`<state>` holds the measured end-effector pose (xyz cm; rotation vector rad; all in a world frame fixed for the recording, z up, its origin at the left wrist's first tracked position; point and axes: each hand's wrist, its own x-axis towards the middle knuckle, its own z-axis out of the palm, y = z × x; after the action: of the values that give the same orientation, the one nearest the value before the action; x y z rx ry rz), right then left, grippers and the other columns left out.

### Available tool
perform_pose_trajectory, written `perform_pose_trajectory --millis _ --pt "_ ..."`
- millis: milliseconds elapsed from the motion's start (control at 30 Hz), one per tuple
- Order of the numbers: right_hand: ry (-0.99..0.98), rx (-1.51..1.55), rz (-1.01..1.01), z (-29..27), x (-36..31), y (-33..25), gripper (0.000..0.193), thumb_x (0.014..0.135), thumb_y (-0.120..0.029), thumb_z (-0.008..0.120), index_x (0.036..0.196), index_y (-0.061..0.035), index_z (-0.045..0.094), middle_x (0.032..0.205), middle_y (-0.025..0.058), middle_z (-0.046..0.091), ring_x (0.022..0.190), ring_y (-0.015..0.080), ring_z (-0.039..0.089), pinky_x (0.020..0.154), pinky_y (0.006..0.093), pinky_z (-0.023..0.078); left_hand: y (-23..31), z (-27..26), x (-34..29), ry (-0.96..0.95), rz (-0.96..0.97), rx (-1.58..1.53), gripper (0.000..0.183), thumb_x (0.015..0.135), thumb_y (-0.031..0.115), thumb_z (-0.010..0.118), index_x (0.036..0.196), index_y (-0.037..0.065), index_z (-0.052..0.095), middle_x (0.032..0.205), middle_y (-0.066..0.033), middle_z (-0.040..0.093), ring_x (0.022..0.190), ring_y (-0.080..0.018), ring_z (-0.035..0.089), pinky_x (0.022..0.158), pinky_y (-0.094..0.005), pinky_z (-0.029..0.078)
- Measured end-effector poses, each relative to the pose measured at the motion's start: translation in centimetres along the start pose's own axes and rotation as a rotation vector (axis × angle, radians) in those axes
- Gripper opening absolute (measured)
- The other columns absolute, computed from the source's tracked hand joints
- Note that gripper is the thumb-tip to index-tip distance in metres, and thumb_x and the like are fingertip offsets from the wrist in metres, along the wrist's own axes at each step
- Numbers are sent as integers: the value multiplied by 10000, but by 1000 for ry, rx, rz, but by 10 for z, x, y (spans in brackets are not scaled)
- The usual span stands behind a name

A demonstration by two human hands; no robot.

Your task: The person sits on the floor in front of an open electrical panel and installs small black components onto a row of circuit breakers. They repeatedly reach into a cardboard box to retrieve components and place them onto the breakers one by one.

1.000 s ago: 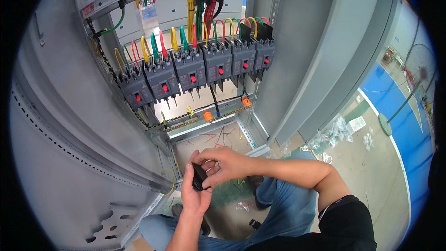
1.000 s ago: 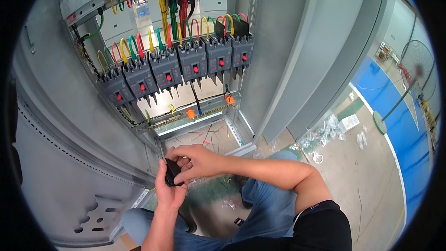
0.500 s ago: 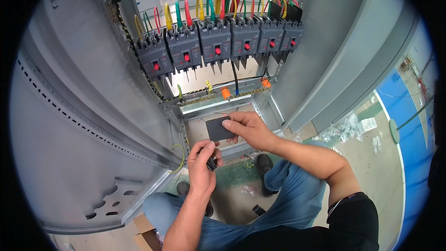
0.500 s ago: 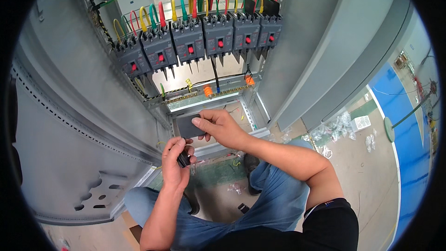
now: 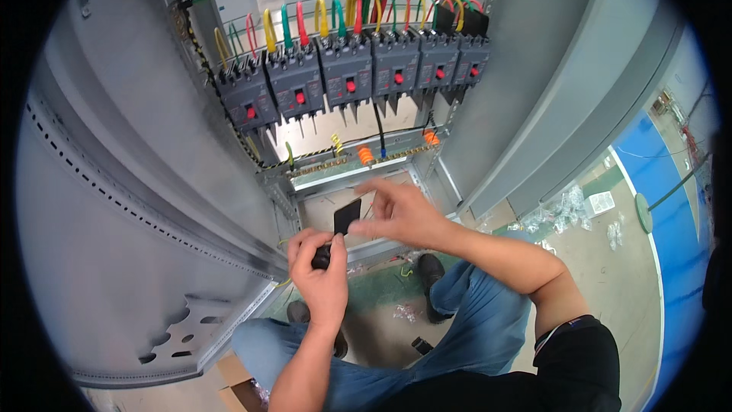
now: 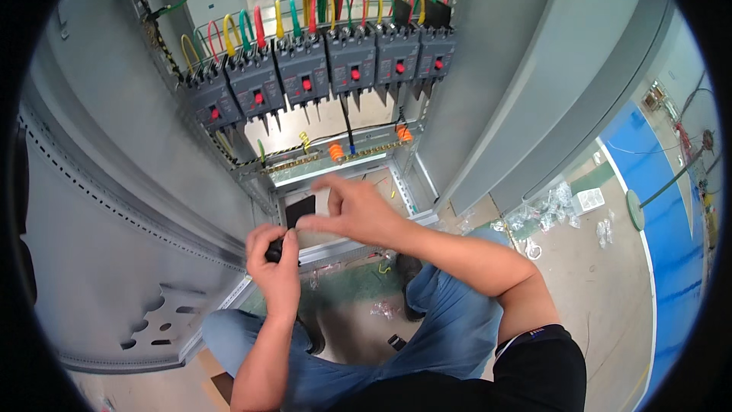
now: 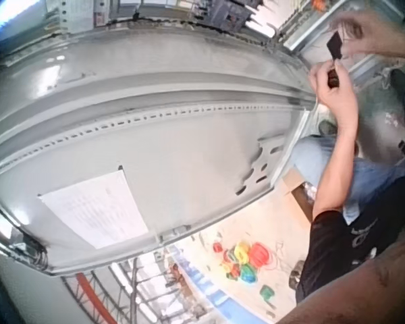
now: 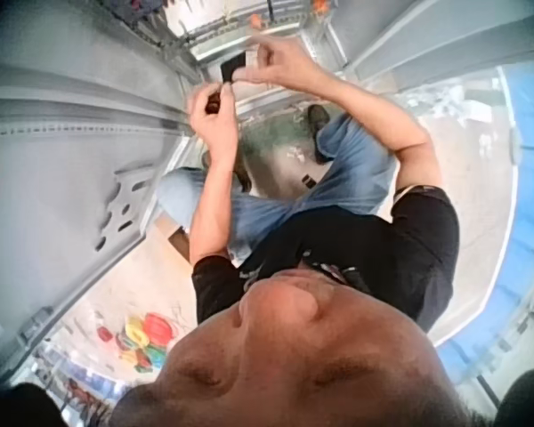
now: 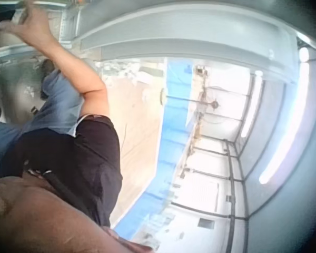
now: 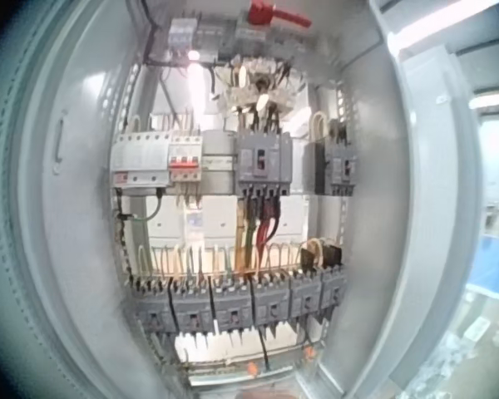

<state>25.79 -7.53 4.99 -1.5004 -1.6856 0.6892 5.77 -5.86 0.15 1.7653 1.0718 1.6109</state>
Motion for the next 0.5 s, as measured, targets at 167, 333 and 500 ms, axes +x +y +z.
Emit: perform_pose_trajectory --millis 167,333,500 --pt "-193 586 194 22 -4 3 549 1018 -272 727 1438 32 544 822 25 647 707 82 600 633 258 500 18 2 -7 -131 156 145 177 800 13 794 961 36 723 1015 -132 600 884 -289 624 792 -390 525" --pt "-190 671 79 18 0 14 263 1078 -204 595 1188 27 652 819 26 667 675 77 620 611 257 526 17 10 -7 -162 124 82 191 809 23 792 993 46 746 1015 -129 605 894 -285 624 796 -388 525" --pt "263 250 -105 -23 22 -12 198 1050 -150 624 1156 13 665 750 63 686 633 103 656 565 280 524 15 11 1 -179 4 -59 197 831 39 792 1022 45 746 1024 -112 628 909 -255 631 807 -358 520"
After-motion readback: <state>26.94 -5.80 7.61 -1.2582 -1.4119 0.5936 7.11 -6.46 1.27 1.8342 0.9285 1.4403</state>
